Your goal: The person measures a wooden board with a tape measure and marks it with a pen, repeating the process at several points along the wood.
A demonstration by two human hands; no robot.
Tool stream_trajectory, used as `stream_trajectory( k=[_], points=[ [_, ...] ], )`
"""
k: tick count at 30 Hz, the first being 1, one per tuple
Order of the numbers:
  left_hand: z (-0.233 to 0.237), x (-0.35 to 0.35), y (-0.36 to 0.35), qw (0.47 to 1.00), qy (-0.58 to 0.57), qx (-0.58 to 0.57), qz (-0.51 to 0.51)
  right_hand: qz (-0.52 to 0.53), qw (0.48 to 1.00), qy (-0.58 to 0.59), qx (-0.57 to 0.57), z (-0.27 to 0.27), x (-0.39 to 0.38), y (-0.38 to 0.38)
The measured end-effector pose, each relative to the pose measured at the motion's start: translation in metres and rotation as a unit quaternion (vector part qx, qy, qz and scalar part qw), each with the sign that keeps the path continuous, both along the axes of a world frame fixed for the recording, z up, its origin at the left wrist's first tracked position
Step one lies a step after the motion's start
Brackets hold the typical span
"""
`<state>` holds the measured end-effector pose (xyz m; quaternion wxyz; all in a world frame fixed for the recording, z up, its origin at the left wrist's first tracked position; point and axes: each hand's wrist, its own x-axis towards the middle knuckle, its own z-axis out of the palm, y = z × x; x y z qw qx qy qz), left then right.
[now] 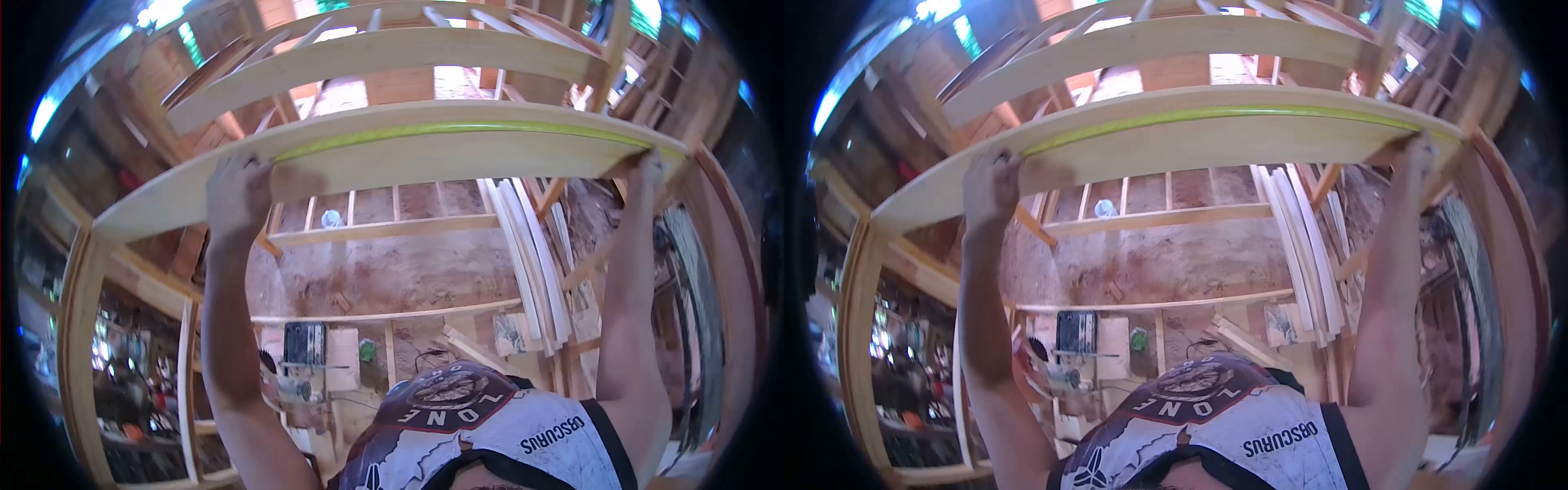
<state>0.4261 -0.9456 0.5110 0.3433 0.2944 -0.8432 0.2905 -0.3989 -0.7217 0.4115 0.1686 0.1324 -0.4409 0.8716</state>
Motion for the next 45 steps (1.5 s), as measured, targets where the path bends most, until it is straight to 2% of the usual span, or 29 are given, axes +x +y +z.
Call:
stream_trajectory(
  k=[1,2,4,5,7,9,10,11,12,13,14,17,18,19,21,25,27,30,34,37,40,42,43,44,45],
  points=[
    [0.000,-0.002,0.000,1.000,0.015,0.020,0.005,0.123,0.984,0.011,-0.128,-0.003,-0.013,-0.003],
    [0.000,-0.003,0.000,0.999,0.023,0.026,0.020,0.160,0.980,-0.028,-0.113,-0.004,-0.020,0.007],
    [0.000,-0.004,-0.001,0.997,0.065,0.043,-0.022,0.198,0.974,-0.064,-0.093,-0.006,-0.027,-0.004],
    [-0.003,0.000,-0.002,0.996,0.066,0.046,-0.029,0.309,0.946,-0.019,-0.097,-0.008,-0.018,-0.004],
    [-0.007,0.000,-0.013,0.999,0.021,0.003,-0.040,0.478,0.868,0.080,-0.106,-0.009,-0.001,0.041],
    [-0.005,-0.003,-0.014,0.998,0.012,0.061,-0.007,0.383,0.904,0.180,-0.065,0.014,0.050,0.044],
    [-0.003,-0.005,-0.011,0.999,0.009,0.042,-0.006,0.107,0.970,0.216,0.021,0.000,0.013,0.019],
    [-0.001,-0.007,-0.006,0.997,0.027,0.077,-0.003,-0.191,0.963,0.138,0.128,-0.014,-0.024,-0.004],
    [0.001,-0.008,-0.001,0.993,0.043,0.113,0.008,-0.255,0.951,0.035,0.170,-0.005,0.002,-0.004],
    [0.002,-0.012,0.003,0.993,0.036,0.108,-0.009,-0.197,0.975,0.005,0.099,0.028,0.078,0.004],
    [0.002,-0.014,0.009,0.993,0.042,0.113,0.003,-0.094,0.995,0.023,-0.030,0.025,0.067,-0.001],
    [0.002,-0.009,0.009,0.993,0.040,0.111,0.013,-0.156,0.988,0.011,0.006,0.031,0.083,-0.004],
    [0.000,-0.008,0.008,0.994,0.034,0.106,0.009,-0.129,0.991,0.020,-0.042,0.034,0.092,-0.006],
    [-0.001,-0.008,0.007,0.994,0.032,0.106,0.009,-0.129,0.991,0.017,-0.042,0.037,0.099,-0.004],
    [-0.003,-0.006,0.007,0.992,0.046,0.119,0.011,-0.151,0.988,0.035,0.007,0.041,0.110,0.000],
    [0.003,-0.010,0.018,0.989,0.059,0.138,0.016,-0.145,0.988,0.043,0.025,0.029,0.072,-0.001],
    [0.005,-0.008,0.014,0.995,0.036,0.096,0.005,-0.186,0.981,0.057,0.026,0.013,0.033,-0.009],
    [0.009,-0.009,0.016,0.992,0.041,0.120,0.005,-0.192,0.981,0.025,0.025,0.023,0.055,-0.007],
    [0.009,-0.008,0.016,0.991,0.044,0.125,0.012,-0.174,0.984,0.047,0.000,0.021,0.052,-0.007],
    [0.009,-0.008,0.014,0.992,0.043,0.118,0.007,-0.177,0.983,0.023,0.047,0.032,0.073,0.001],
    [0.004,-0.005,0.007,0.990,0.041,0.132,0.006,-0.161,0.987,-0.008,0.014,0.034,0.080,0.003],
    [0.003,-0.008,0.006,0.986,0.076,0.145,0.018,-0.184,0.955,0.047,0.228,0.019,0.053,0.022],
    [-0.001,-0.005,0.000,0.992,0.050,0.119,0.011,-0.184,0.923,0.087,0.328,0.014,0.040,0.018],
    [-0.002,-0.002,-0.007,0.995,0.024,0.095,0.006,0.098,0.991,0.090,-0.033,0.003,0.022,0.007],
    [0.000,0.001,-0.006,0.998,0.002,0.057,0.005,0.100,0.989,0.081,-0.076,0.013,0.041,0.000]
  ],
)
